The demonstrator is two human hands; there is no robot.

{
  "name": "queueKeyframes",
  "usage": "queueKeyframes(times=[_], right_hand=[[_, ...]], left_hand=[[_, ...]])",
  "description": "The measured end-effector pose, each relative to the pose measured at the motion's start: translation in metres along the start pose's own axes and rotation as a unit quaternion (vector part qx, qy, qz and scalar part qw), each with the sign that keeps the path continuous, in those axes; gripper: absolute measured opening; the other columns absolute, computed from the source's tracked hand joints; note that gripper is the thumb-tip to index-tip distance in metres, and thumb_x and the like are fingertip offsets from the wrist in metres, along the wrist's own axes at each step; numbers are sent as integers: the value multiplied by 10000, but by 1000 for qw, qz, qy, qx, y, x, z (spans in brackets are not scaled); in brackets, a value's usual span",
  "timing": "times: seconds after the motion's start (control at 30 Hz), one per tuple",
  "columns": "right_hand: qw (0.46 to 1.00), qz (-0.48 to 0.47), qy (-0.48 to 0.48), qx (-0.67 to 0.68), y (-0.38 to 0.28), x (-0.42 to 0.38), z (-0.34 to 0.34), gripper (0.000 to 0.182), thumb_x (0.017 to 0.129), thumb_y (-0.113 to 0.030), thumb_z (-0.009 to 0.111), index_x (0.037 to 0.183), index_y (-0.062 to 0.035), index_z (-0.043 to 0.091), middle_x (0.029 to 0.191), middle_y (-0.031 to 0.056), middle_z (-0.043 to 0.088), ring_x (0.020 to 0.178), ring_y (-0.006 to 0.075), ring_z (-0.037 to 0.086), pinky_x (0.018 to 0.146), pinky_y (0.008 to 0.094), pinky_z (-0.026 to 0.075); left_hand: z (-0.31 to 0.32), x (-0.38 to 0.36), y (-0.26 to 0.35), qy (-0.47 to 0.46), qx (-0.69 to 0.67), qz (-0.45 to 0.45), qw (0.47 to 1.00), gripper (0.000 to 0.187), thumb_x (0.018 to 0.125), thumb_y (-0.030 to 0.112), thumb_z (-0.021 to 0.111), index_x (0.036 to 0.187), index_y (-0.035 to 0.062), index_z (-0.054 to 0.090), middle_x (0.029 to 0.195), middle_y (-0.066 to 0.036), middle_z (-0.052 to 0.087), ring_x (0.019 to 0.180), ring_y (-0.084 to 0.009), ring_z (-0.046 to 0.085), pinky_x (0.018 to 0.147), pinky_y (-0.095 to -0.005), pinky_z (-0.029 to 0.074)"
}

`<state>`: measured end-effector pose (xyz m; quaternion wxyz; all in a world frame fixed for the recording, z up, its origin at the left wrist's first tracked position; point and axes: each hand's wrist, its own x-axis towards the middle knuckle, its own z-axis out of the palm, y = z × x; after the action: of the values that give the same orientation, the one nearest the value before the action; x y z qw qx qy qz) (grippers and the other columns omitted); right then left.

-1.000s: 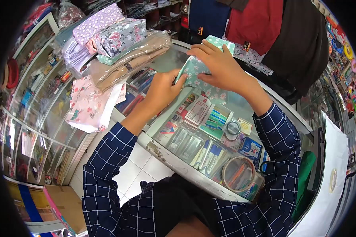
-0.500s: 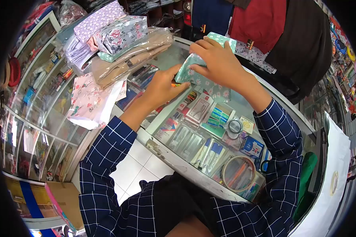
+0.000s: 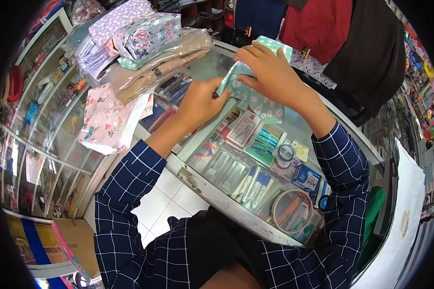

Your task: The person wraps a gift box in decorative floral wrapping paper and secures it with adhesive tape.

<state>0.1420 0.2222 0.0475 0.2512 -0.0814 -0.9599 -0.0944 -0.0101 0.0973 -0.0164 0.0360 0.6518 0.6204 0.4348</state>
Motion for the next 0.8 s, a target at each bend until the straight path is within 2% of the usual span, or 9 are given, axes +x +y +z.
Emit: queueKeyframes(times=[0.07, 0.17, 0.27, 0.37, 0.47, 0.57, 0.67, 0.77, 0.8], right_hand=[[1000, 7, 6, -8, 0, 0, 1, 347, 859, -246, 632, 1152, -125, 492, 1236, 61, 523, 1293, 353, 396, 938, 654, 355], [1000, 5, 0, -6, 1, 0, 0, 345, 861, -256, 630, 1151, -122, 496, 1233, 61, 528, 1288, 351, 403, 935, 646, 358], [1000, 0, 10, -12, 1, -1, 1, 345, 864, -264, 627, 1150, -120, 499, 1231, 58, 529, 1282, 348, 410, 925, 640, 369], [999, 6, 18, -26, 2, -1, 3, 346, 867, -275, 623, 1152, -122, 500, 1223, 58, 535, 1281, 344, 413, 918, 620, 377], [1000, -6, 7, 0, 5, -1, 1, 413, 840, -290, 642, 1172, -105, 480, 1232, 86, 526, 1260, 368, 426, 921, 676, 358], [1000, 3, 1, 6, 4, -1, -1, 407, 846, -293, 636, 1173, -108, 481, 1234, 84, 523, 1265, 367, 419, 923, 679, 353], [1000, 4, 18, -14, 4, -3, 1, 362, 866, -307, 624, 1155, -127, 502, 1225, 66, 535, 1283, 338, 407, 912, 592, 375], [1000, 3, 11, -19, 4, -2, 2, 360, 867, -303, 623, 1155, -126, 502, 1236, 62, 527, 1282, 337, 410, 915, 604, 372], [1000, 3, 10, -20, 4, -2, 2, 359, 867, -300, 623, 1156, -125, 502, 1239, 60, 526, 1284, 336, 409, 913, 608, 373]], left_hand=[[-18, 2, 14, -73, -34, -9, 997, 256, 881, 97, 613, 1125, 18, 612, 721, -54, 652, 596, -79, 600, 508, -240, 485], [-23, -5, -2, -85, -137, 23, 987, 361, 839, 75, 590, 1197, 31, 563, 899, -211, 664, 768, -284, 678, 707, -291, 514], [-29, -4, -12, -52, -18, 135, 989, 434, 840, 68, 586, 1269, 66, 516, 827, -177, 667, 731, -292, 669, 664, -325, 522], [-28, -10, -3, -21, 236, 161, 958, 378, 836, 107, 597, 1200, 37, 525, 714, -140, 634, 653, -296, 641, 597, -373, 512], [-20, -10, -4, 10, 298, 194, 934, 258, 829, 160, 604, 1032, 15, 535, 630, -116, 584, 574, -293, 597, 544, -403, 489], [-17, -11, -7, 28, 335, 187, 923, 175, 827, 157, 590, 898, 25, 500, 622, -128, 579, 564, -284, 593, 537, -385, 487], [-22, -14, -12, -15, 332, 147, 932, 260, 843, 139, 589, 1078, 37, 549, 685, -130, 596, 663, -326, 599, 592, -403, 482], [-30, -14, -2, 7, 233, 181, 956, 246, 871, 152, 583, 1075, 16, 592, 771, -138, 640, 710, -307, 627, 608, -362, 489], [-28, -13, -1, 17, 165, 155, 974, 231, 876, 171, 586, 1044, 13, 607, 755, -141, 638, 675, -309, 621, 583, -363, 478]])
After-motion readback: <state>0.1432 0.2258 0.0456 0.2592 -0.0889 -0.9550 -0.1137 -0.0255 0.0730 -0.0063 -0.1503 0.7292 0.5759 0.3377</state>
